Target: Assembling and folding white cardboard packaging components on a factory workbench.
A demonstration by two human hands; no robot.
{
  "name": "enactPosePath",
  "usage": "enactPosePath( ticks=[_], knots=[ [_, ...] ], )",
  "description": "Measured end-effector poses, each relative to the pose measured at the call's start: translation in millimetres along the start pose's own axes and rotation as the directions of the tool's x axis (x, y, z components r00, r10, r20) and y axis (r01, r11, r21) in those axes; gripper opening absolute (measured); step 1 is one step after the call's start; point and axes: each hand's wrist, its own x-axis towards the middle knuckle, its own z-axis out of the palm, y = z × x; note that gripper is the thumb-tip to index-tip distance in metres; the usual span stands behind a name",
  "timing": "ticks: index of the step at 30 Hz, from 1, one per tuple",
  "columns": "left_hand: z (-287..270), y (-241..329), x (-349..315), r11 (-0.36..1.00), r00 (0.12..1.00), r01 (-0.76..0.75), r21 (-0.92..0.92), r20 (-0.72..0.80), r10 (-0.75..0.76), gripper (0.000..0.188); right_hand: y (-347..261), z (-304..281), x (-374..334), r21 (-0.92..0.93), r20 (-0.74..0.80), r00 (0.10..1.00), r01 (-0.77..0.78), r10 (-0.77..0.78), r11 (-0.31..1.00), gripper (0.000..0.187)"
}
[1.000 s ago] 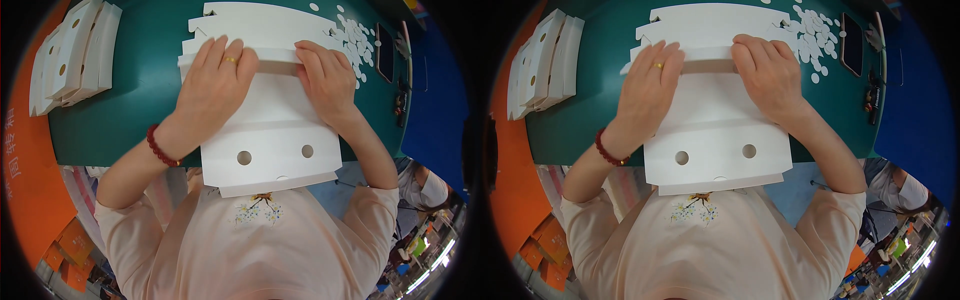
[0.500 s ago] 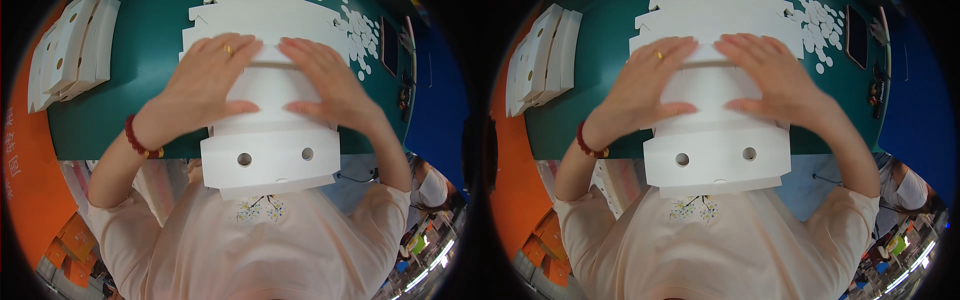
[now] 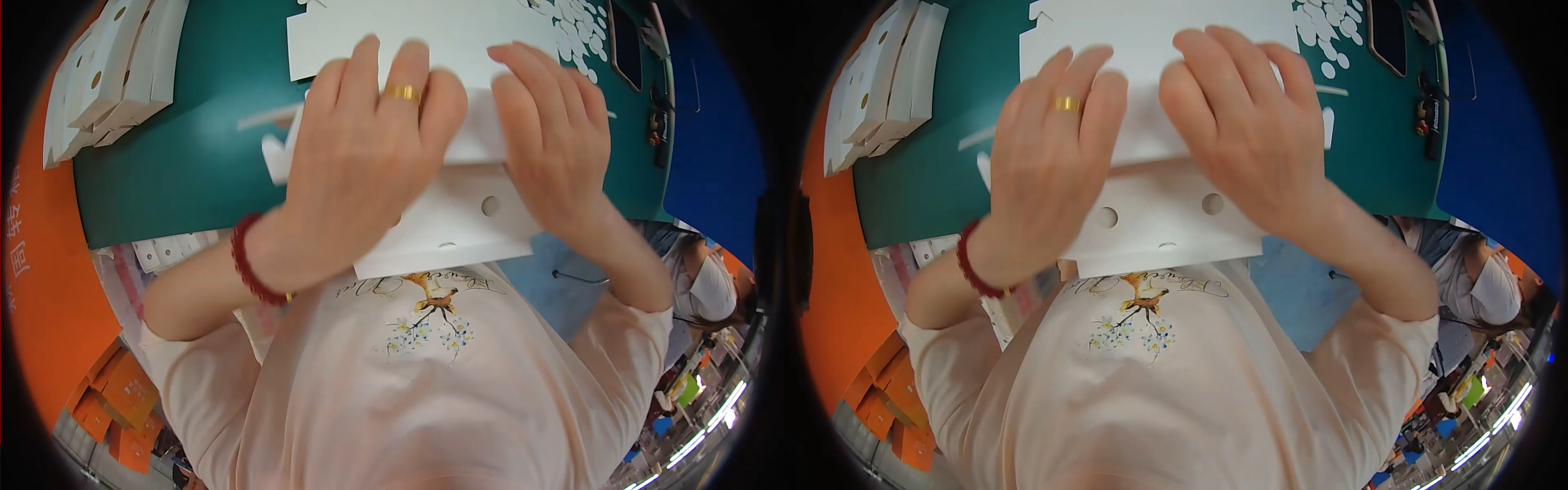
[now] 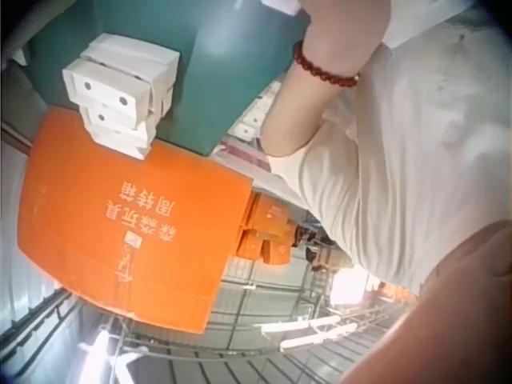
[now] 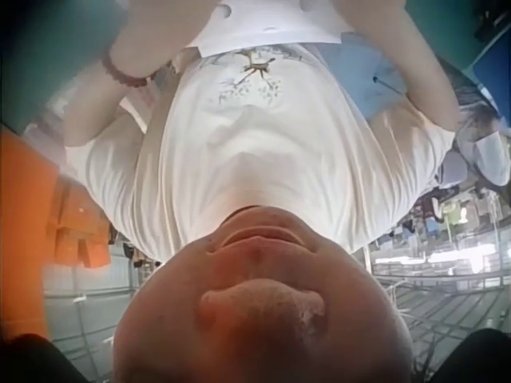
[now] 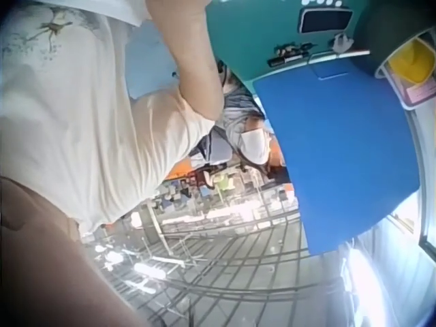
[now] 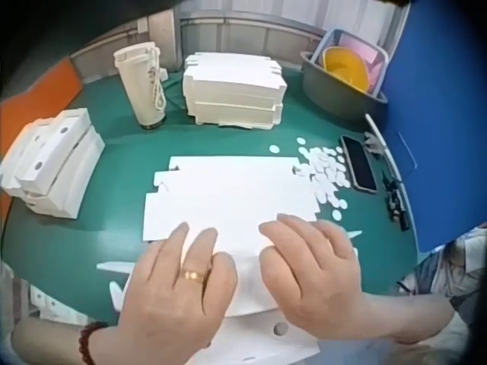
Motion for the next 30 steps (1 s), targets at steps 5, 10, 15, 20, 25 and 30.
enactPosePath(
  ticks=[5,10,15,20,25,30],
  knots=[
    [-15.3,31.9,-48.3,0.97,0.998,0.002,-0.245,0.056,0.012,0.051,-37.5,-18.3,-49.8,0.332,0.093,0.99,-0.129,0.103,0.934,0.04],
    [5.0,28.3,-61.6,0.978,0.983,-0.106,-0.18,0.132,0.13,0.05,-50.1,-6.1,-63.3,0.175,0.292,0.955,-0.109,0.055,0.979,0.067],
    [-0.1,25.1,-54.5,0.943,0.934,-0.044,-0.331,0.322,0.156,0.055,-53.3,-13.0,-49.9,0.334,0.473,0.875,-0.281,0.098,0.899,0.062],
    [-25.7,-4.9,-40.7,0.862,0.899,0.082,-0.5,0.41,0.153,0.077,-13.9,-31.2,-19.3,0.386,0.521,0.853,-0.206,-0.028,0.899,0.07],
    [-14.8,-107.7,-14.4,0.298,0.809,0.588,-0.752,0.544,-0.223,0.031,76.1,-19.7,-12.8,0.55,0.601,0.709,-0.702,0.369,0.452,0.041],
    [23.1,-114.1,-30.7,0.103,0.602,0.791,-0.603,0.736,-0.31,0.033,81.5,30.6,-27.9,0.529,0.624,0.501,-0.836,0.599,0.148,0.06]
  ],
)
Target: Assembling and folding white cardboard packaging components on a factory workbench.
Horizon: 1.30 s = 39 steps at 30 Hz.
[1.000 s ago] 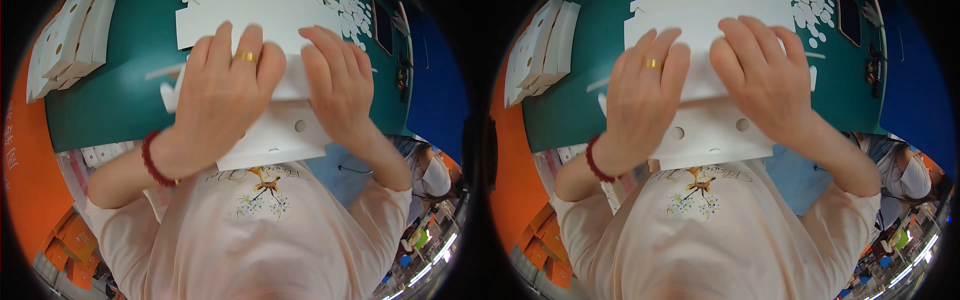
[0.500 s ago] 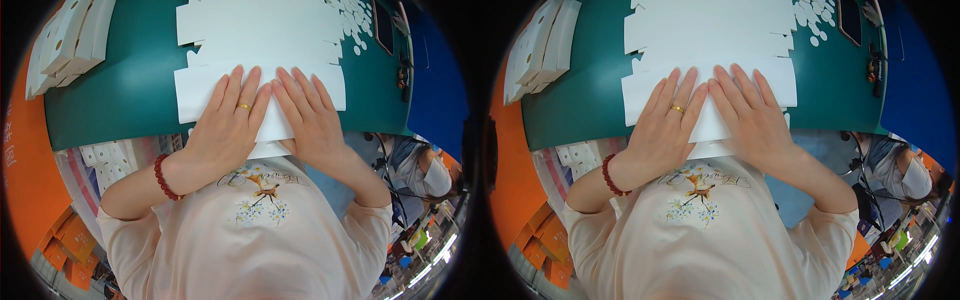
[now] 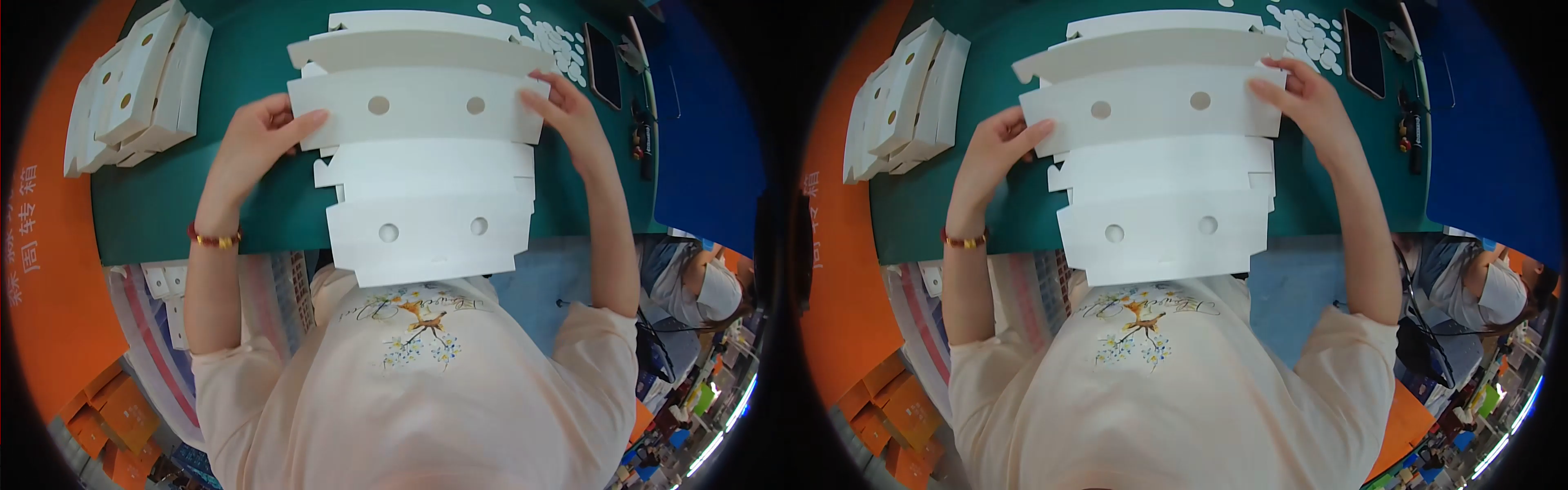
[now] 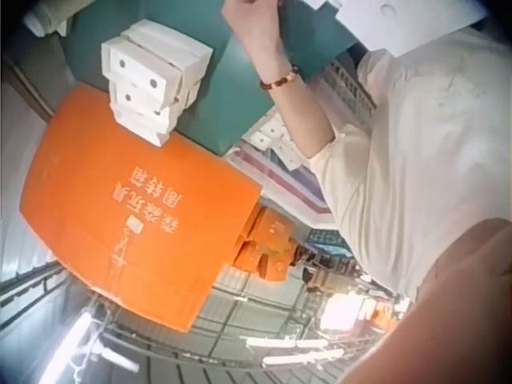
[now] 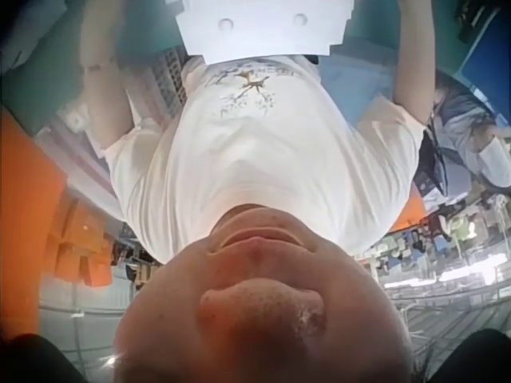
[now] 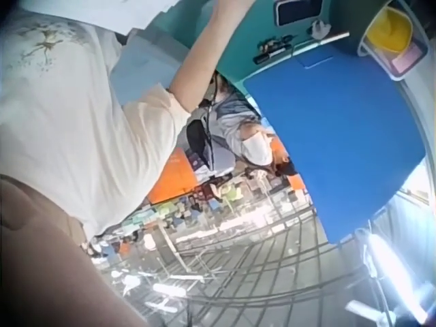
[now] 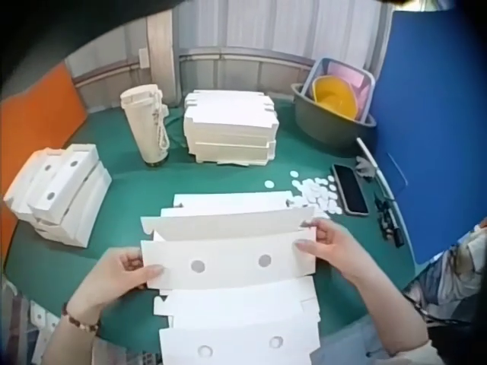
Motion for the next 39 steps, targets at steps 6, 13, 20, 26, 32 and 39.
enactPosePath(
  ticks=[6,13,20,26,32,39],
  knots=[
    [22.0,-1.1,0.7,0.992,0.983,-0.104,0.065,-0.146,0.113,0.036,-6.2,1.6,-20.4,-0.145,0.037,0.995,-0.089,0.095,0.985,0.044],
    [31.2,14.8,-2.5,0.846,0.924,-0.091,0.526,-0.273,0.269,0.042,-2.2,9.3,-20.4,-0.047,-0.026,0.995,-0.095,0.094,0.994,0.035],
    [60.5,30.9,13.7,0.424,0.859,-0.017,0.906,-0.204,0.47,0.024,-28.9,39.7,-16.0,-0.458,-0.164,0.985,-0.037,-0.044,0.888,0.038],
    [70.3,38.4,16.2,0.343,0.829,-0.101,0.934,-0.111,0.547,0.027,-37.2,51.7,-22.5,-0.41,-0.182,0.963,0.109,-0.199,0.905,0.043],
    [75.9,37.4,16.8,0.325,0.817,-0.158,0.932,-0.061,0.573,0.033,-22.9,45.4,-13.2,-0.621,-0.132,0.947,0.152,-0.294,0.769,0.04],
    [83.6,34.1,14.1,0.335,0.809,-0.143,0.931,-0.085,0.582,0.03,-15.7,13.1,-24.1,0.019,0.084,0.99,-0.117,0.115,0.993,0.038]
  ],
)
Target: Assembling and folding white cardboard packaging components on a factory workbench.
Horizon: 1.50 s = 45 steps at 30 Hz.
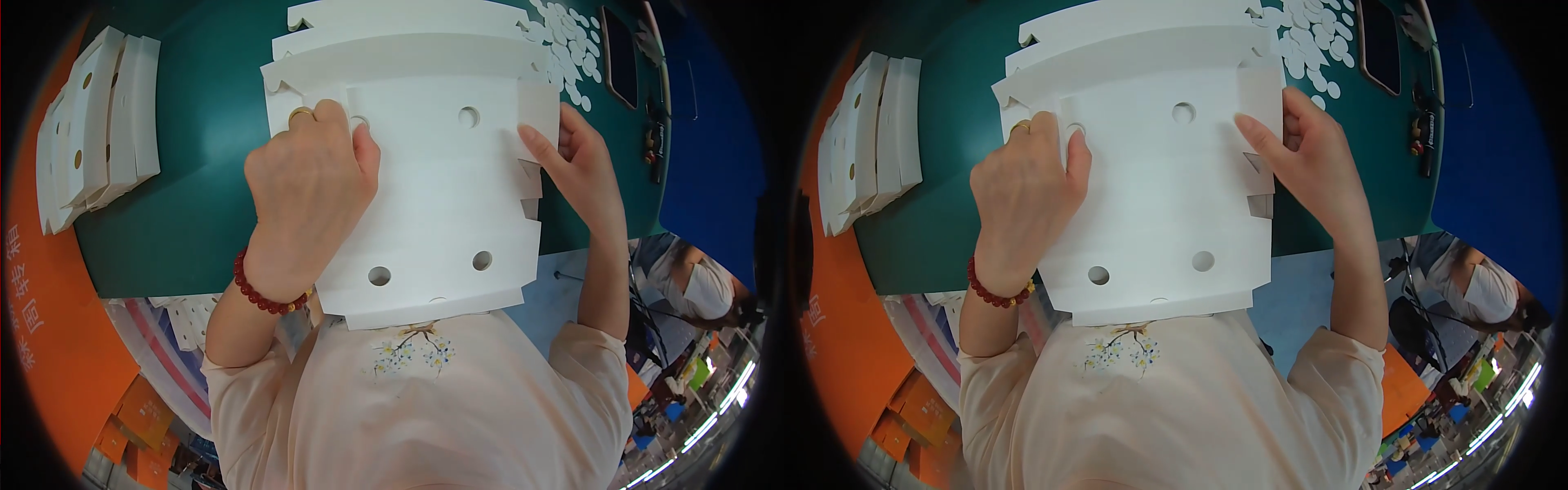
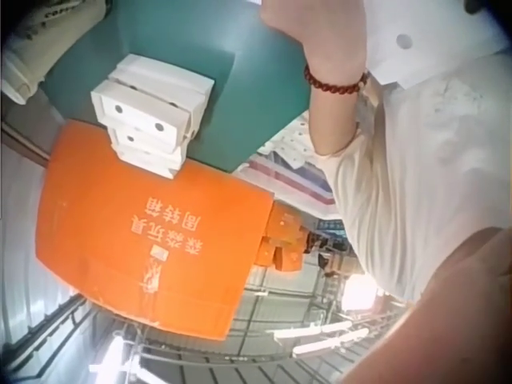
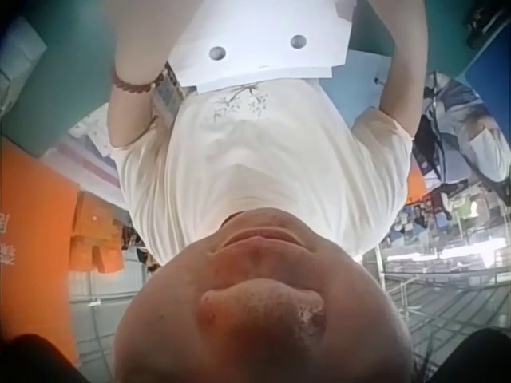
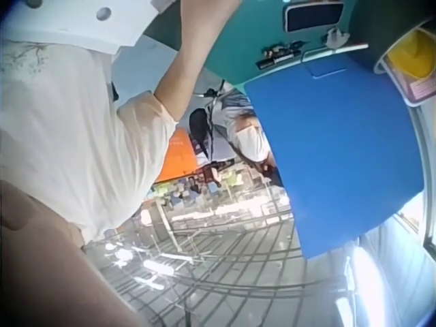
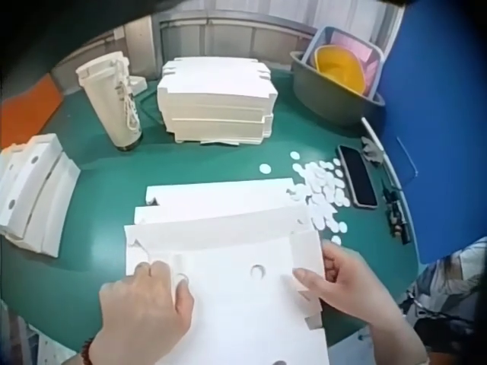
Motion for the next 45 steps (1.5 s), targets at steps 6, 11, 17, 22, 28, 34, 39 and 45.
enactPosePath(
  ticks=[6,11,17,22,28,34,39,45],
  knots=[
    [-1.0,1.4,-0.3,0.999,0.999,-0.036,0.014,0.03,0.035,0.032,-24.9,15.8,-4.3,-0.657,-0.055,0.955,0.184,-0.29,0.731,0.044],
    [3.0,2.8,0.6,0.998,0.999,-0.04,0.049,0.025,0.039,0.034,-30.9,25.4,0.6,-0.92,-0.073,0.931,0.075,-0.357,0.384,0.048],
    [3.8,2.6,0.4,0.997,0.998,-0.055,0.051,0.03,0.054,0.034,-39.0,5.7,-16.8,-0.772,0.037,0.94,0.243,-0.34,0.587,0.052],
    [4.5,4.0,4.4,0.996,0.997,-0.077,0.041,0.021,0.076,0.035,-30.1,30.8,8.2,-0.9,-0.05,0.888,0.159,-0.458,0.405,0.061],
    [7.8,1.8,1.8,0.997,0.997,-0.074,0.029,0.009,0.073,0.033,-36.2,54.3,9.6,-0.895,0.004,0.894,0.203,-0.447,0.397,0.063],
    [15.5,0.4,1.2,0.998,0.997,-0.038,-0.046,-0.076,0.034,0.034,-27.7,70.6,13.1,-0.661,0.099,0.841,0.455,-0.532,0.597,0.06],
    [15.0,-10.7,3.7,0.982,0.998,-0.06,-0.179,-0.016,0.058,0.034,-28.7,59.6,12.6,-0.538,0.165,0.828,0.531,-0.535,0.655,0.057],
    [28.0,-2.1,7.8,0.984,0.986,-0.164,-0.074,-0.025,0.163,0.032,-37.3,32.8,33.8,-0.101,0.348,0.918,0.241,-0.192,0.965,0.045]
  ],
)
